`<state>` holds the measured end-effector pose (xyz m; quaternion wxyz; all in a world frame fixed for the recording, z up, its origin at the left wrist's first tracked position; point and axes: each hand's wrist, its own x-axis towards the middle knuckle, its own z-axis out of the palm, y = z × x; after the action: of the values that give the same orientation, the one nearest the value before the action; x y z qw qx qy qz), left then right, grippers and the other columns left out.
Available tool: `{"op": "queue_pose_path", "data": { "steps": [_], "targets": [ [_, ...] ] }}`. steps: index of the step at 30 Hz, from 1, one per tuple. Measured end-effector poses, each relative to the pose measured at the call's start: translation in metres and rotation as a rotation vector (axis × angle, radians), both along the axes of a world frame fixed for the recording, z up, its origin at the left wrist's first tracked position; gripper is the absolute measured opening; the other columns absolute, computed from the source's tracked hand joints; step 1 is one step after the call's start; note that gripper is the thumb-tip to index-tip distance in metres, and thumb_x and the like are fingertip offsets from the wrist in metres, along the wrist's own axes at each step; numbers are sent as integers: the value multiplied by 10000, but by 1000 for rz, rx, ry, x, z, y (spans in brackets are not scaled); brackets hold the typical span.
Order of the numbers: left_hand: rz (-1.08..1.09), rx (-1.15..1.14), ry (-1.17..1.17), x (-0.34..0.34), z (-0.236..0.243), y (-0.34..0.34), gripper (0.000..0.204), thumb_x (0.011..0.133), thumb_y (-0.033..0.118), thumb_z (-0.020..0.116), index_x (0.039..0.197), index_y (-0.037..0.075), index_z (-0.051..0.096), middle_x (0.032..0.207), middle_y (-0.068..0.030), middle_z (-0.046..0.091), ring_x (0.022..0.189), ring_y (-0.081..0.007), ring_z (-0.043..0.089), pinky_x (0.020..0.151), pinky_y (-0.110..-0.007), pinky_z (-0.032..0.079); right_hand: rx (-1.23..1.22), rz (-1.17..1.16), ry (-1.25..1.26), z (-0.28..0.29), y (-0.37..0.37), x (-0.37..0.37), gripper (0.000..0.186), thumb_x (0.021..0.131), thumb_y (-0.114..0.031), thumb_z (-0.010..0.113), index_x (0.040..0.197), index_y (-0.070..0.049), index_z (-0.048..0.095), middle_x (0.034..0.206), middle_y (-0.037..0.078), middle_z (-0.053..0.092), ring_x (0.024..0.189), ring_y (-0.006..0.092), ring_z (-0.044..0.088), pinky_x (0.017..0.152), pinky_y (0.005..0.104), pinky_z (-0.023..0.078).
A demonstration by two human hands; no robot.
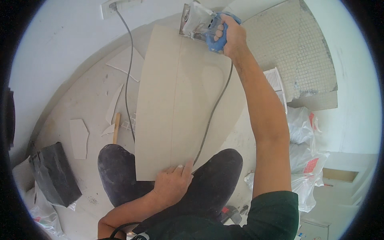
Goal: Measure a tile with a tape measure and cut it using a circular saw.
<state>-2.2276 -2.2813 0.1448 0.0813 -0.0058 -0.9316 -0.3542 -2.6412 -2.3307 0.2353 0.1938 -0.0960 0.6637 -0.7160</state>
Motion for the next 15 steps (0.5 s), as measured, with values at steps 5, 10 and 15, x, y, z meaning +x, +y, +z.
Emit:
{"op": "queue_pose_path", "data": {
  "steps": [5,10,15],
  "targets": [
    [2,6,0,-3,2,-3,480,806,139,588,1256,-28,566,780,-57,621,673,-199,657,577,-328,534,-8,26,5,-1,3,-6,189,930,-234,624,850,-96,524,694,5,493,558,127,461,524,297,430],
    [-37,16,-16,-4,2,-6,488,801,147,596,1256,-26,569,776,-52,621,666,-185,659,563,-313,527,-8,16,8,1,1,-5,188,912,-218,639,836,-83,532,686,28,517,547,147,491,506,318,437],
    [-37,-6,-8,-4,3,-8,483,802,155,602,1251,-20,571,770,-50,620,657,-185,659,559,-304,526,-13,-9,11,2,3,-4,183,913,-219,639,849,-86,530,695,29,516,548,146,490,511,321,440]
  ]
}}
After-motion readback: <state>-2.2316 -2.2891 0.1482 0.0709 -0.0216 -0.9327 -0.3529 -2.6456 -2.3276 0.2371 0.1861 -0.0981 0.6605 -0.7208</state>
